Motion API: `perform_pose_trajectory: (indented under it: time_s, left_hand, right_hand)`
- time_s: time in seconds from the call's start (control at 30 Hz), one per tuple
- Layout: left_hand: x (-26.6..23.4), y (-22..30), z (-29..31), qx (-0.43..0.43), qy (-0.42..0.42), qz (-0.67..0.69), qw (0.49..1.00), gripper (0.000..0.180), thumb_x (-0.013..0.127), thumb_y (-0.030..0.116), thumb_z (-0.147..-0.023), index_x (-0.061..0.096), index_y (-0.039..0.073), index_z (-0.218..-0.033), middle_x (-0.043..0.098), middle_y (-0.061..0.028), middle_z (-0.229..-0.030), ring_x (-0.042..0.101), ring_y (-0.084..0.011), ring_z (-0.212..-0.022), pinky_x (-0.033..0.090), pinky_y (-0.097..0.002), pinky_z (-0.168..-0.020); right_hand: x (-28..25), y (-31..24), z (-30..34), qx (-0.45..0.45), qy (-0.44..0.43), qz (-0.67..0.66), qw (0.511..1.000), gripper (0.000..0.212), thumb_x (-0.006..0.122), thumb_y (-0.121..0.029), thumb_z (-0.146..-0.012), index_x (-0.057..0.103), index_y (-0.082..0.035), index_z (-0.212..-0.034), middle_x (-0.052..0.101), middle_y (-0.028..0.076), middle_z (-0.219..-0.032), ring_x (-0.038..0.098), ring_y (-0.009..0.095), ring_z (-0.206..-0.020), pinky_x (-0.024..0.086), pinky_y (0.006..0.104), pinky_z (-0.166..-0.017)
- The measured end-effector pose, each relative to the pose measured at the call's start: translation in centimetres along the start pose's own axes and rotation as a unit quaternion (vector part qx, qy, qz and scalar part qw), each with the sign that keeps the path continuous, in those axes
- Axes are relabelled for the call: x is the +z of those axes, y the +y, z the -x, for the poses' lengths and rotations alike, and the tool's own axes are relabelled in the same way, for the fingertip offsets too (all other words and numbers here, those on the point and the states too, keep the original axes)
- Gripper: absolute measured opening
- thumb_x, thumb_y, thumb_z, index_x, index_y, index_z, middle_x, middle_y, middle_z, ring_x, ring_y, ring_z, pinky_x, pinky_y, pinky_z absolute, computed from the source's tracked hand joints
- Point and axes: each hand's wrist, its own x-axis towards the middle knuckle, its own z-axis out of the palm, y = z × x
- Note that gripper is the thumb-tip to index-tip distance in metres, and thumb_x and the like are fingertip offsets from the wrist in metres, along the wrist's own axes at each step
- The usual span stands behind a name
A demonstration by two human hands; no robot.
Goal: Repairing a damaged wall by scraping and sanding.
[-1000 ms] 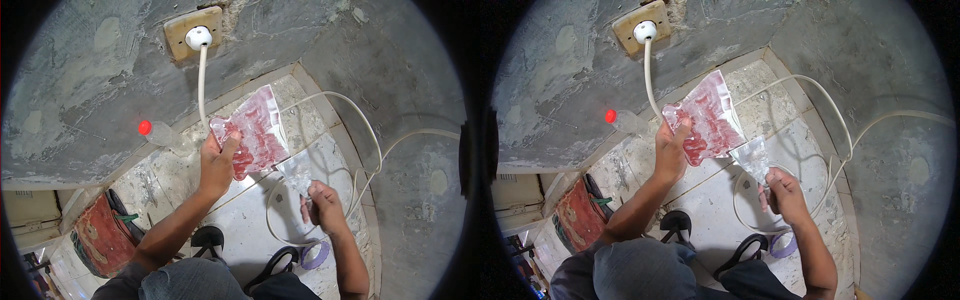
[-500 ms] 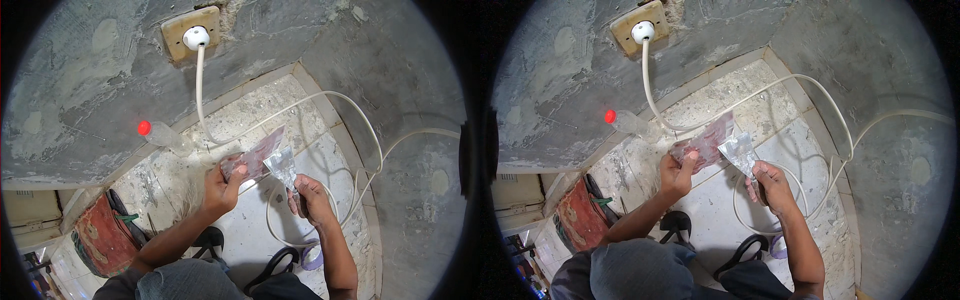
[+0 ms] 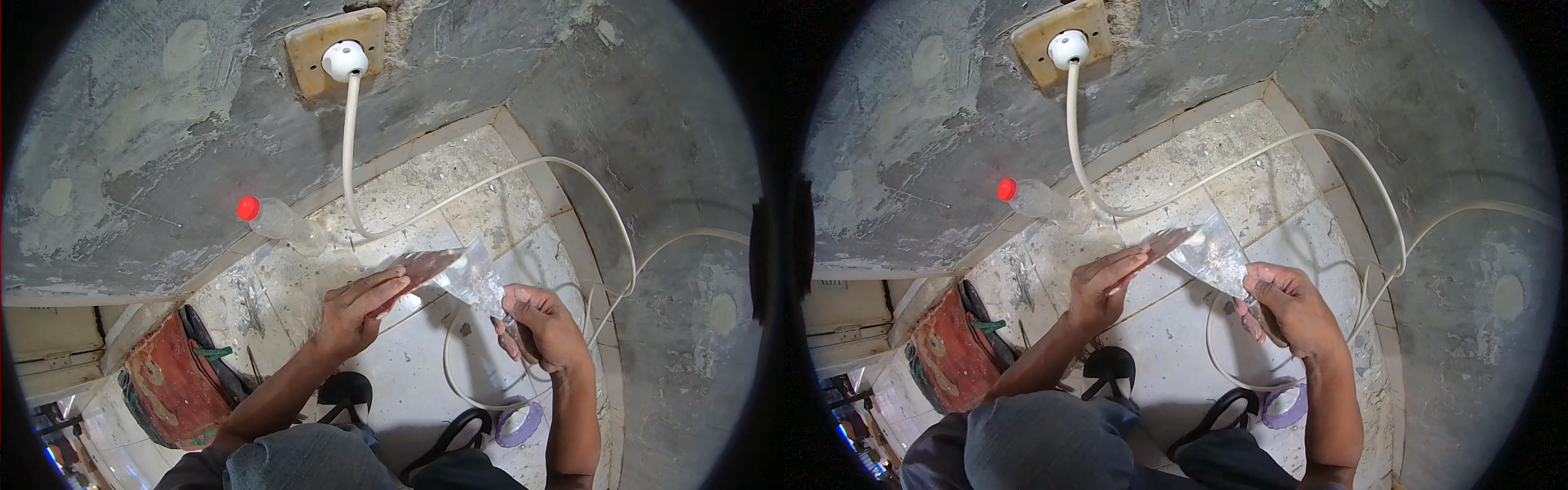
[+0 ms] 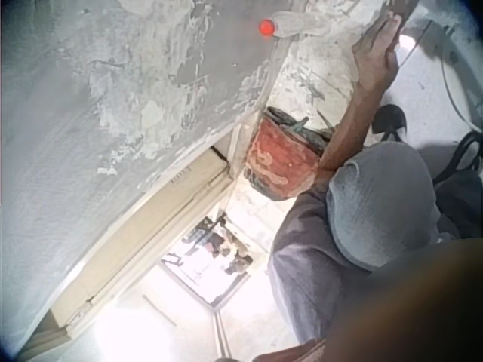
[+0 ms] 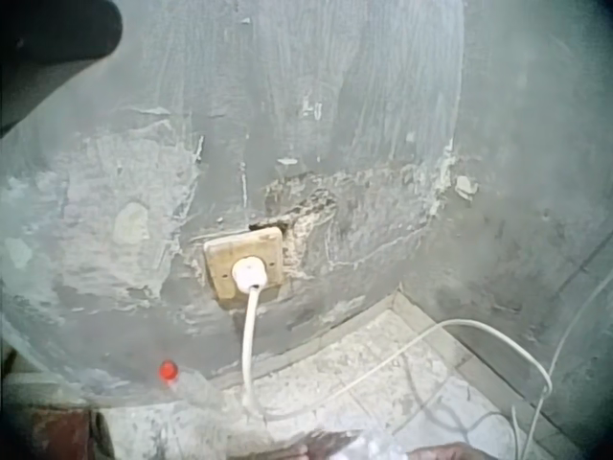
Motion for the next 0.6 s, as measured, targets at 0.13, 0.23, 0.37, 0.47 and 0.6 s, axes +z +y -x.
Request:
perform_pose_trajectory:
  time_s: [0.13, 0.23, 0.37, 0.47, 0.6]
  left_hand:
    - [-0.9, 0.3, 0.6, -0.067, -0.034, -0.047, 0.996, 0.038, 0.054, -0.002, -0.078, 0.06, 0.005, -0.115, 0.066, -0.0154, -0.106, 0.068, -0.0263, -0.088, 0.055, -0.0321, -0.077]
    - [-1.4, 1.6, 1.9, -0.303, -0.039, 0.009, 0.952, 0.028, 0.055, 0.006, -0.087, 0.058, -0.001, -0.113, 0.067, -0.0157, -0.092, 0.066, -0.0194, -0.07, 0.053, -0.0292, -0.065]
    - [-0.7, 1.4, 2.5, -0.381, 0.072, 0.201, 0.899, 0.025, 0.054, 0.013, -0.092, 0.056, -0.005, -0.11, 0.064, -0.0101, -0.079, 0.059, -0.0101, -0.062, 0.049, -0.0263, -0.057]
    - [-0.8, 0.8, 3.2, -0.41, 0.065, 0.195, 0.889, 0.023, 0.056, 0.016, -0.092, 0.055, -0.005, -0.103, 0.061, -0.0033, -0.075, 0.056, -0.0066, -0.064, 0.047, -0.025, -0.055]
    - [-1.2, -0.2, 4.1, -0.448, 0.074, 0.222, 0.863, 0.021, 0.057, 0.017, -0.092, 0.055, -0.003, -0.098, 0.057, -0.0011, -0.073, 0.052, -0.0064, -0.062, 0.046, -0.0245, -0.057]
  right_hand:
    - [-0.4, -1.2, -1.5, -0.054, -0.009, -0.016, 0.998, 0.019, 0.048, -0.013, -0.095, 0.058, 0.003, -0.098, 0.059, 0.008, -0.075, 0.053, 0.015, -0.051, 0.043, 0.0259, -0.047]
    - [0.0, -1.8, -4.2, -0.092, 0.006, -0.025, 0.995, 0.02, 0.047, -0.013, -0.095, 0.056, 0.003, -0.103, 0.06, 0.009, -0.078, 0.055, 0.016, -0.054, 0.044, 0.0266, -0.05]
    - [2.0, -1.9, -9.6, -0.125, 0.071, -0.114, 0.983, 0.021, 0.047, -0.014, -0.095, 0.048, 0.003, -0.108, 0.06, 0.011, -0.086, 0.059, 0.018, -0.062, 0.053, 0.0287, -0.059]
    - [3.5, -2.4, -12.9, -0.143, 0.093, -0.191, 0.967, 0.024, 0.045, -0.013, -0.096, 0.045, 0.004, -0.113, 0.058, 0.013, -0.093, 0.061, 0.021, -0.074, 0.057, 0.0325, -0.069]
    - [4.8, -4.0, -16.2, -0.182, 0.121, -0.253, 0.942, 0.037, 0.039, -0.008, -0.095, 0.033, 0.012, -0.127, 0.052, 0.021, -0.1, 0.061, 0.031, -0.084, 0.058, 0.04, -0.077]
